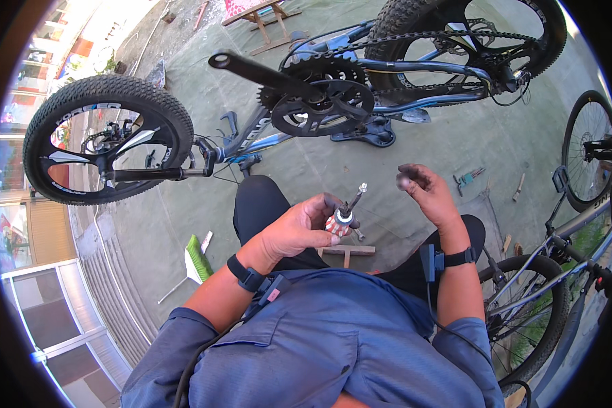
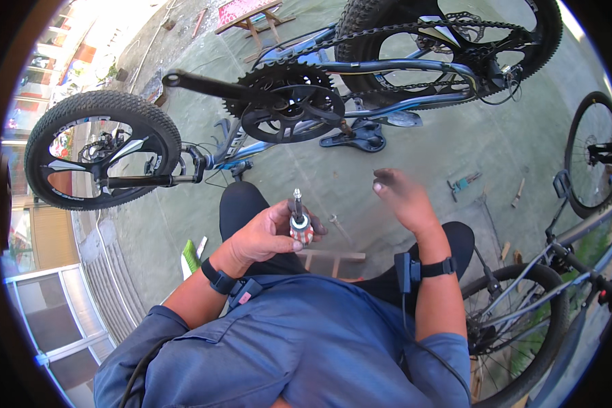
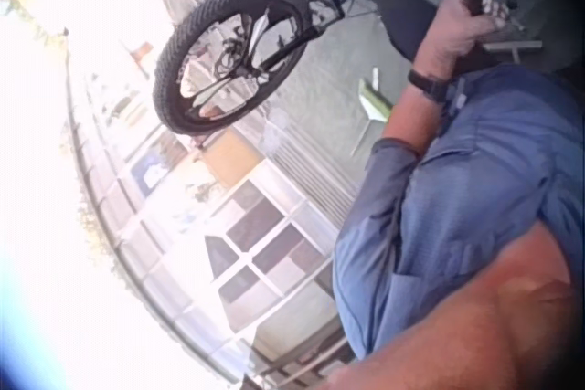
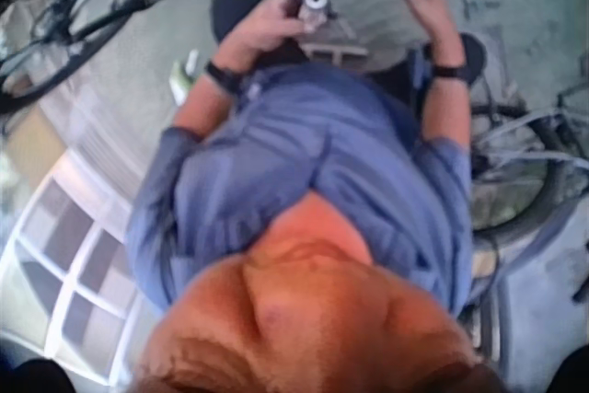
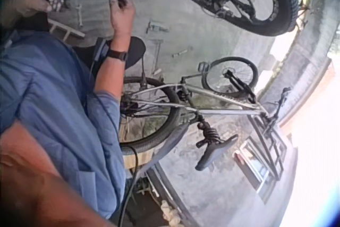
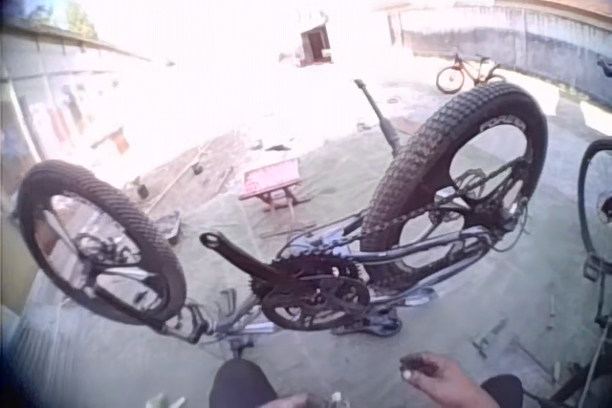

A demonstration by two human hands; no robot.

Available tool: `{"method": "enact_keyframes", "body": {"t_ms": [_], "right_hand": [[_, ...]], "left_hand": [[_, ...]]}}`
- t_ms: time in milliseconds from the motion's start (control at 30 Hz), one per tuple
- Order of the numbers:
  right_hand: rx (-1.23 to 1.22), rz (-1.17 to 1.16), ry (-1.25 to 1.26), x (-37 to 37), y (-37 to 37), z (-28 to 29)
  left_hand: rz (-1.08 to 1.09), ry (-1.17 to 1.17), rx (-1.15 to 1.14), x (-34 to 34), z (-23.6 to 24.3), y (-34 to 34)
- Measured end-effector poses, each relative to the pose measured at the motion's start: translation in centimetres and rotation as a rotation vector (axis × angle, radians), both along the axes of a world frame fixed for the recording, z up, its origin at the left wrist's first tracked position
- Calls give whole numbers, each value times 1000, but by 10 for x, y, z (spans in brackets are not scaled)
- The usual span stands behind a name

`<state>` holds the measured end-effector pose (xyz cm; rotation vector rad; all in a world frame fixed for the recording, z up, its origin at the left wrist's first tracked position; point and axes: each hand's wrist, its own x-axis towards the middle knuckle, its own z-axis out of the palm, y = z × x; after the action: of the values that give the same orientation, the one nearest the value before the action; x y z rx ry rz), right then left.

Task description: The person repairs a bicycle by removing and inspecting the crankset and chainrings using a screwdriver.

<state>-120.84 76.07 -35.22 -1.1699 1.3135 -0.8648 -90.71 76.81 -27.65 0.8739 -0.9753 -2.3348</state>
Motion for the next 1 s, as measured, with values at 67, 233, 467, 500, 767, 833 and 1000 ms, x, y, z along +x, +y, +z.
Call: {"method": "enact_keyframes", "body": {"t_ms": [67, 233, 467, 500, 767, 833, 1000], "right_hand": [[1, 0, 6, 6, 6, 2], [-11, -38, -3, 28, 18, 33], [-217, -182, 13, 51, -12, 61], [-229, -211, 24, 52, -18, 61], [-282, -272, 128, 65, -95, 43], [-280, -266, 94, 70, -106, 40], [-95, -180, 94, 71, -118, 42]], "left_hand": [[18, 29, -40, 5, -2, 6], [89, 93, -71, 42, 0, 36], [213, 141, -112, 79, -2, 70], [222, 145, -113, 81, -3, 72], [303, 108, -132, 74, -9, 70], [354, 106, -158, 75, -11, 73], [421, 93, -112, 77, 1, 78]]}}
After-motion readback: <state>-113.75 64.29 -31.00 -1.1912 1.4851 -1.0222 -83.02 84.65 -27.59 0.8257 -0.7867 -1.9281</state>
